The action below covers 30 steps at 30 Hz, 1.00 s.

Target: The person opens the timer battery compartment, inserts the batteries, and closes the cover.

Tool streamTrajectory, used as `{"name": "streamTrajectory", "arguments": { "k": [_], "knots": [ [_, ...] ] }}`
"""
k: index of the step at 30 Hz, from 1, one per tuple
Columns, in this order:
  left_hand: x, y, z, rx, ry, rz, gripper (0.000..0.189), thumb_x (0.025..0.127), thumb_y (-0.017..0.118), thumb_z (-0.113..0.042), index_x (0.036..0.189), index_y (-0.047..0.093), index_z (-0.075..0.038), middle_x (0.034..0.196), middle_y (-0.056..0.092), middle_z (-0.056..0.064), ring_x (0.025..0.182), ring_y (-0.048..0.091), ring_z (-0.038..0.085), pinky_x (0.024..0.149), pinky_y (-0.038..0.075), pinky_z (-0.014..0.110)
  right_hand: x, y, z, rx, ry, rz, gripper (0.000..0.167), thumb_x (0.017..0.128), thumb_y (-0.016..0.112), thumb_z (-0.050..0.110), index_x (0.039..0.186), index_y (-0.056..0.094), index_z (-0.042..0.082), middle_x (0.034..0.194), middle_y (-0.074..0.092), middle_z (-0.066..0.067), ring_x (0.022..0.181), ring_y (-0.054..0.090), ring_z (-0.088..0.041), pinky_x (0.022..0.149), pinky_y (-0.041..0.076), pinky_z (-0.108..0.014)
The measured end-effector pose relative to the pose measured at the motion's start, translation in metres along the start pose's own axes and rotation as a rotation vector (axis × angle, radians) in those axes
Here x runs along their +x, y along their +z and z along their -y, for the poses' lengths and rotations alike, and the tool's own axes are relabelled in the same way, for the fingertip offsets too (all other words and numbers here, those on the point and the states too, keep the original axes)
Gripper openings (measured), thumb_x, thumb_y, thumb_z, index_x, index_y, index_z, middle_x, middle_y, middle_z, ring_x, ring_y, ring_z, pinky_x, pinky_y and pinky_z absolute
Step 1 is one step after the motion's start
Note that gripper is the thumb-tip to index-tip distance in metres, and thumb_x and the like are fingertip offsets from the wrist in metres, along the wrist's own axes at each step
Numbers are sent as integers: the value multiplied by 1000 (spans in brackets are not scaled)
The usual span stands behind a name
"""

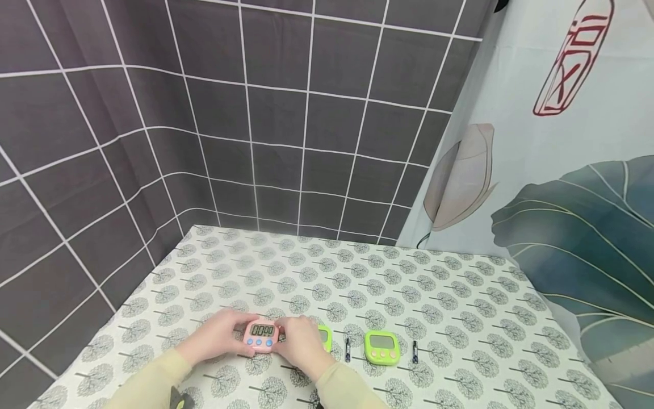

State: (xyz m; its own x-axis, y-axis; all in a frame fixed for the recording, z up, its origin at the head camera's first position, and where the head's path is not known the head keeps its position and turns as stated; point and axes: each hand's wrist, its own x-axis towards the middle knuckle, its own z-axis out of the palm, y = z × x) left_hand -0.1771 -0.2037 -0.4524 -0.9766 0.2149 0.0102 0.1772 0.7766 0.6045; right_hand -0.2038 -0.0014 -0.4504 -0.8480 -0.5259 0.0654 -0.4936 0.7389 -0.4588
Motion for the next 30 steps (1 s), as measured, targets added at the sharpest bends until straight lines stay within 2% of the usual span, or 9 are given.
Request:
{"name": "streamTrajectory", "arguments": {
  "k": [5, 12, 19, 23, 27, 30],
  "knots": [
    [1, 1, 0, 20, -3, 3, 78, 56, 88, -36, 122, 63, -3, 111, 66, 10, 98, 55, 25, 90, 44, 53, -1, -1, 0, 12, -14, 12, 48, 67, 82, 28, 111, 68, 13, 96, 72, 2, 88, 64, -18, 82, 49, -42],
    [0, 3, 1, 54, 24, 13, 78, 59, 87, -35, 124, 60, -1, 111, 66, 12, 98, 55, 25, 89, 45, 52, -1, -1, -1, 59, 2, 54, 50, 70, 81, 27, 115, 65, 11, 97, 72, 1, 90, 65, -18, 79, 52, -36],
    [-1, 4, -1, 70, 40, 12, 76, 61, 86, -34, 124, 60, 0, 111, 66, 13, 97, 56, 26, 90, 45, 52, -3, -3, -3, 90, 11, 64, 51, 73, 79, 28, 118, 63, 12, 100, 71, 0, 93, 64, -21, 80, 52, -39],
    [-1, 4, -1, 57, 40, 17, 81, 60, 87, -35, 126, 58, 1, 115, 64, 16, 102, 57, 31, 92, 44, 54, -6, -4, -5, 118, 1, 39, 49, 75, 77, 26, 120, 62, 12, 100, 70, 0, 85, 63, -14, 74, 52, -32],
    [-2, 4, -2, 71, 41, 17, 85, 59, 87, -37, 129, 55, 0, 118, 63, 16, 105, 56, 32, 94, 43, 55, -9, -8, -8, 138, -38, -10, 44, 78, 75, 22, 119, 63, 11, 98, 68, 0, 75, 57, -7, 64, 47, -21],
    [-4, 5, -3, 97, 42, 5, 86, 58, 87, -38, 129, 55, -1, 120, 62, 15, 108, 55, 33, 95, 41, 56, -12, -12, -12, 142, -61, -36, 42, 79, 75, 22, 117, 63, 11, 98, 68, -2, 75, 56, -7, 65, 47, -21]
  ]
}}
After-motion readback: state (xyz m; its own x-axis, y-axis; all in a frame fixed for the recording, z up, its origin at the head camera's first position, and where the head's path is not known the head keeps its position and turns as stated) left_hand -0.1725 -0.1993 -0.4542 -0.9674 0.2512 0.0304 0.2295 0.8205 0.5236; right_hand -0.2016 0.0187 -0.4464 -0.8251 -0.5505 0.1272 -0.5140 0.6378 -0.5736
